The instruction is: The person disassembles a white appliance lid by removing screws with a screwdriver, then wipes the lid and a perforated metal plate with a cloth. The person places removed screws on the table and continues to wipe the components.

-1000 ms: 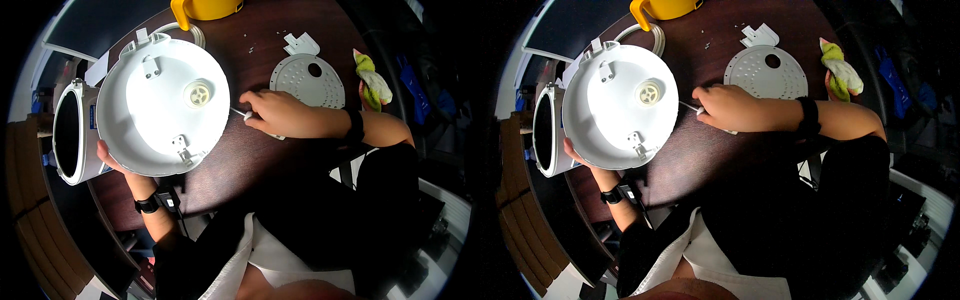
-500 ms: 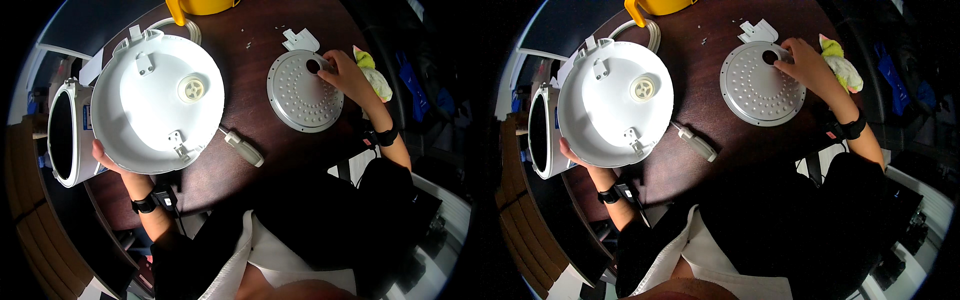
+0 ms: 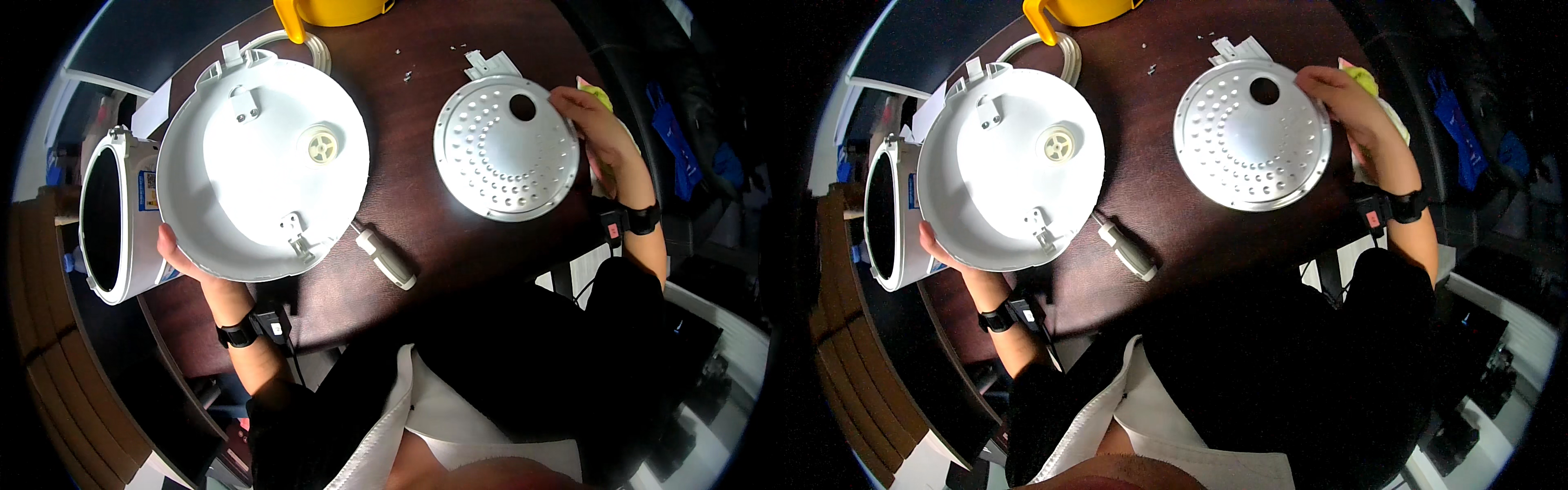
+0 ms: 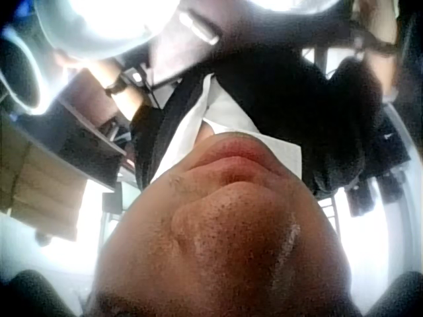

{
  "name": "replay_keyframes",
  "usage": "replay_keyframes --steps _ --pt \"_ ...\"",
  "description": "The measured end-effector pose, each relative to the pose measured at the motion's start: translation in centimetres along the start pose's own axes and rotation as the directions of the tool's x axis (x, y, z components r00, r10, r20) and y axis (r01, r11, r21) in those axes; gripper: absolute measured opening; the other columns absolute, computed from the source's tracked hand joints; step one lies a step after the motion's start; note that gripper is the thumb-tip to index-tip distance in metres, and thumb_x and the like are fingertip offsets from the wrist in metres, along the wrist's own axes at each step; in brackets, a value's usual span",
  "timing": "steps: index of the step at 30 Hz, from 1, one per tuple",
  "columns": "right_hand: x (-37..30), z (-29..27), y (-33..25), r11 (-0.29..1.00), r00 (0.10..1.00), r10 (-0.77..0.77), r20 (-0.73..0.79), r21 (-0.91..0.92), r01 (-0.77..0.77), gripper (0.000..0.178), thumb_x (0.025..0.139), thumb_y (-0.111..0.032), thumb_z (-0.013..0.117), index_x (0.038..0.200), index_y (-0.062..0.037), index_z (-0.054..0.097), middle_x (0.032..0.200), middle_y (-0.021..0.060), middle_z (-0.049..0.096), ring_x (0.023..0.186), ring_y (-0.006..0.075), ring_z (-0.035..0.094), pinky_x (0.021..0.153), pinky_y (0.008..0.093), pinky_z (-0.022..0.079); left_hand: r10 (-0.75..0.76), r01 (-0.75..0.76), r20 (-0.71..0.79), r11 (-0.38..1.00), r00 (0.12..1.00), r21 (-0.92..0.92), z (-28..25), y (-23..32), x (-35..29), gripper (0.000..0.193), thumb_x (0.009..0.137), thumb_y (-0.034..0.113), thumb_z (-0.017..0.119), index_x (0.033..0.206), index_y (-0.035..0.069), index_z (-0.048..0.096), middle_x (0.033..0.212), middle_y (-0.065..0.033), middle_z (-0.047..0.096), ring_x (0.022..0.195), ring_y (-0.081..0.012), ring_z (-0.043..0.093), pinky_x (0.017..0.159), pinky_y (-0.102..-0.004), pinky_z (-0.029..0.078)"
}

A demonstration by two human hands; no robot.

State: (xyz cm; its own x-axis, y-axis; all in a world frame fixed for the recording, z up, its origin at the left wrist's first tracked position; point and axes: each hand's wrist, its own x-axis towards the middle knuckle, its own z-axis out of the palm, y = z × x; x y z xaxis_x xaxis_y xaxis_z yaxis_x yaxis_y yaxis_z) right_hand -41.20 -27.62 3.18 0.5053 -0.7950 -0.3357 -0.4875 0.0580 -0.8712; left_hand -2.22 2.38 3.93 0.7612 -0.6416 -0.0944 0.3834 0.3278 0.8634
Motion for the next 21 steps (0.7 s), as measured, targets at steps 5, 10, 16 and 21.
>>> replay_keyframes --steps 5,10,16,21 --pt "-1.2 -4.1 -0.3 0.945 0.99 -0.127 -0.054 0.299 0.137 0.022 0.093 -0.018 0.049 0.104 -0.0037 0.06 0.091 -0.0006 0.062 0.085 0.0078 0.057 0.075 0.021 0.045 0.028 -0.026 -0.033 0.998 0.999 0.065 0.9 0.1 -0.5 0.068 0.083 0.054 0.039 0.13 0.005 0.041 0.127 -0.0121 0.047 0.115 -0.0249 0.045 0.097 -0.0374 0.036" --pt "-1.3 -7.2 0.2 0.904 0.891 -0.081 -0.447 0.344 0.255 0.023 0.093 -0.016 0.049 0.107 -0.0002 0.059 0.096 0.0042 0.063 0.087 0.0127 0.058 0.079 0.0246 0.045 0.006 -0.004 -0.045 0.998 0.999 0.06 1.1 0.2 -0.6 0.068 0.084 0.053 0.039 0.13 0.004 0.041 0.127 -0.0125 0.047 0.115 -0.0253 0.046 0.097 -0.0372 0.036" --pt "-0.3 -7.6 1.5 0.876 0.838 -0.085 -0.54 0.361 0.321 0.025 0.092 -0.017 0.051 0.107 0.0014 0.059 0.095 0.0048 0.063 0.087 0.013 0.058 0.079 0.0245 0.044 0.004 -0.004 -0.013 1.0 1.0 0.018 0.9 0.0 -0.3 0.068 0.084 0.053 0.039 0.131 0.004 0.041 0.127 -0.0127 0.047 0.116 -0.0256 0.045 0.098 -0.0377 0.036" --pt "0.1 -4.8 1.5 0.886 0.846 -0.143 -0.514 0.314 0.34 0.023 0.092 -0.016 0.051 0.106 -0.0001 0.059 0.093 0.0027 0.063 0.083 0.0096 0.057 0.074 0.0222 0.044 0.006 -0.006 0.026 1.0 1.0 0.01 0.4 0.0 -0.1 0.068 0.083 0.053 0.039 0.131 0.004 0.041 0.128 -0.0126 0.046 0.117 -0.0257 0.045 0.099 -0.0381 0.036"
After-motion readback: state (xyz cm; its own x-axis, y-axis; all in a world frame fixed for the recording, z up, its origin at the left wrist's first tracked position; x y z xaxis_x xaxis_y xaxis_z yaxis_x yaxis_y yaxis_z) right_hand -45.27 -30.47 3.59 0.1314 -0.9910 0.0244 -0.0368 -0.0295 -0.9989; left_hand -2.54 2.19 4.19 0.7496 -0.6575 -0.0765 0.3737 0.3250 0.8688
